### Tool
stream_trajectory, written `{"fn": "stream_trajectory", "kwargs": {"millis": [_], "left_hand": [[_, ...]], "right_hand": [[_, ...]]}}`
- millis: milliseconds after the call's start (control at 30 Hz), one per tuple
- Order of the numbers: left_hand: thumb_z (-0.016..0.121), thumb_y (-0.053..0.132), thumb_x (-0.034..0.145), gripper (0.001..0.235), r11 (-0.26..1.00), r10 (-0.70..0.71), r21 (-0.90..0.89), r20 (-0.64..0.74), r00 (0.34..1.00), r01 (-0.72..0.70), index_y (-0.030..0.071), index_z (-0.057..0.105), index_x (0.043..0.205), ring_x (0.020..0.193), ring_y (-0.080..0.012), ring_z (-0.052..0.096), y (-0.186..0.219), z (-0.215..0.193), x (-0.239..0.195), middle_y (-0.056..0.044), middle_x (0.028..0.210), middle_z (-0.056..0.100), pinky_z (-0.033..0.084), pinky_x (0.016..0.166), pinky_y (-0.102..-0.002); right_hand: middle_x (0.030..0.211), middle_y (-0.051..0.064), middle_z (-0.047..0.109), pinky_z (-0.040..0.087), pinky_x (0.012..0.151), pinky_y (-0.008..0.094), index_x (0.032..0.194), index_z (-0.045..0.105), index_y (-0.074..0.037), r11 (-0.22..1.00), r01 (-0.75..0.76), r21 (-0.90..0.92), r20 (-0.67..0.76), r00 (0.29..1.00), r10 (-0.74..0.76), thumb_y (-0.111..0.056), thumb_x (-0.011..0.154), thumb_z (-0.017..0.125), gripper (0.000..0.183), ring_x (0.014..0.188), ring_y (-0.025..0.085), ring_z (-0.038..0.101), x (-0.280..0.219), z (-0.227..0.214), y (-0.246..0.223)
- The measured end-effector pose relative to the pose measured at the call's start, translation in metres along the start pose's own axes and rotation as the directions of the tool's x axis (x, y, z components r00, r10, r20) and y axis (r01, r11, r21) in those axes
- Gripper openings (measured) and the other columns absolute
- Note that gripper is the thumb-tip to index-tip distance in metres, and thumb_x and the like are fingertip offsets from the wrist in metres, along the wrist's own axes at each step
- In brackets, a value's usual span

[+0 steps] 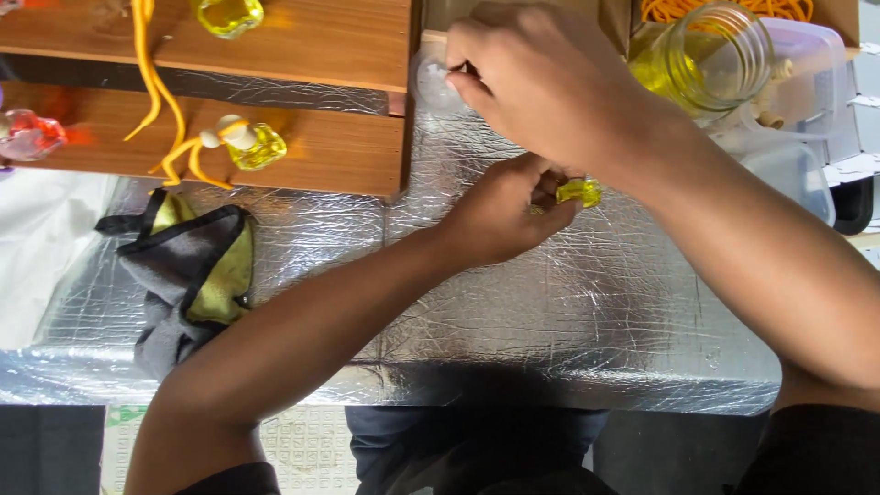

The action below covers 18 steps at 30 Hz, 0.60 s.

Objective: Assembling small perfume bottles by filling them with oil using a syringe and attaching wooden caps and strings.

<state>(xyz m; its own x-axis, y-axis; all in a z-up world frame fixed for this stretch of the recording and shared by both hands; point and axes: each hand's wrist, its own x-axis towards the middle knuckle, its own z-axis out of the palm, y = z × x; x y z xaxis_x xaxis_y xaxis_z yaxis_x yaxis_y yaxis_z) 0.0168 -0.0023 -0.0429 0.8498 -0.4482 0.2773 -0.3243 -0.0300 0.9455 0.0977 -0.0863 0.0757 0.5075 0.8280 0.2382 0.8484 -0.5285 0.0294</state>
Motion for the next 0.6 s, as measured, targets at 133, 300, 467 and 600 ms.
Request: {"fn": "stream_trajectory", "kwargs": {"millis": [133,300,467,600], "left_hand": [[0.07,0.02,0.092,0.033,0.999,0.025,0.024,0.001,1.0,-0.025,0.003,0.058,0.117,0.091,-0.0224,0.071,-0.003,0.001,0.0,-0.01,0.102,0.071,0.059,0.082,-0.034],[0.069,0.023,0.091,0.035,1.0,-0.011,-0.007,0.013,1.0,0.011,0.002,0.06,0.118,0.092,-0.0228,0.072,-0.004,0.001,0.0,-0.01,0.105,0.072,0.059,0.082,-0.035],[0.068,0.017,0.092,0.036,0.999,0.012,-0.048,0.029,0.999,-0.011,0.001,0.057,0.123,0.103,-0.0266,0.072,-0.003,0.0,0.001,-0.014,0.116,0.071,0.061,0.092,-0.034],[0.07,0.017,0.092,0.033,0.999,0.023,-0.031,0.013,1.0,-0.022,0.003,0.059,0.12,0.098,-0.0239,0.071,-0.003,0.0,0.002,-0.011,0.111,0.072,0.06,0.088,-0.034]], "right_hand": [[0.089,0.012,0.075,0.058,0.055,0.045,0.095,0.072,-0.003,0.988,0.003,-0.156,0.17,0.985,0.023,-0.01,0.1,0.073,0.009,0.071,0.031,0.073,0.026,0.034,0.005],[0.07,0.011,0.068,0.054,0.049,0.043,0.077,0.067,-0.005,0.954,0.054,-0.294,0.335,0.941,0.05,0.005,0.085,0.069,0.013,0.059,0.03,0.069,0.037,0.058,0.009],[0.08,0.012,0.07,0.054,0.058,0.046,0.106,0.067,-0.019,0.987,-0.111,-0.113,0.531,0.833,0.154,0.004,0.087,0.066,0.03,0.067,0.033,0.067,0.051,0.022,-0.014],[0.108,0.005,0.073,0.053,0.069,0.048,0.128,0.069,-0.034,0.965,-0.261,0.011,0.625,0.755,0.197,0.011,0.087,0.061,0.062,0.084,0.031,0.07,0.053,0.008,-0.022]]}}
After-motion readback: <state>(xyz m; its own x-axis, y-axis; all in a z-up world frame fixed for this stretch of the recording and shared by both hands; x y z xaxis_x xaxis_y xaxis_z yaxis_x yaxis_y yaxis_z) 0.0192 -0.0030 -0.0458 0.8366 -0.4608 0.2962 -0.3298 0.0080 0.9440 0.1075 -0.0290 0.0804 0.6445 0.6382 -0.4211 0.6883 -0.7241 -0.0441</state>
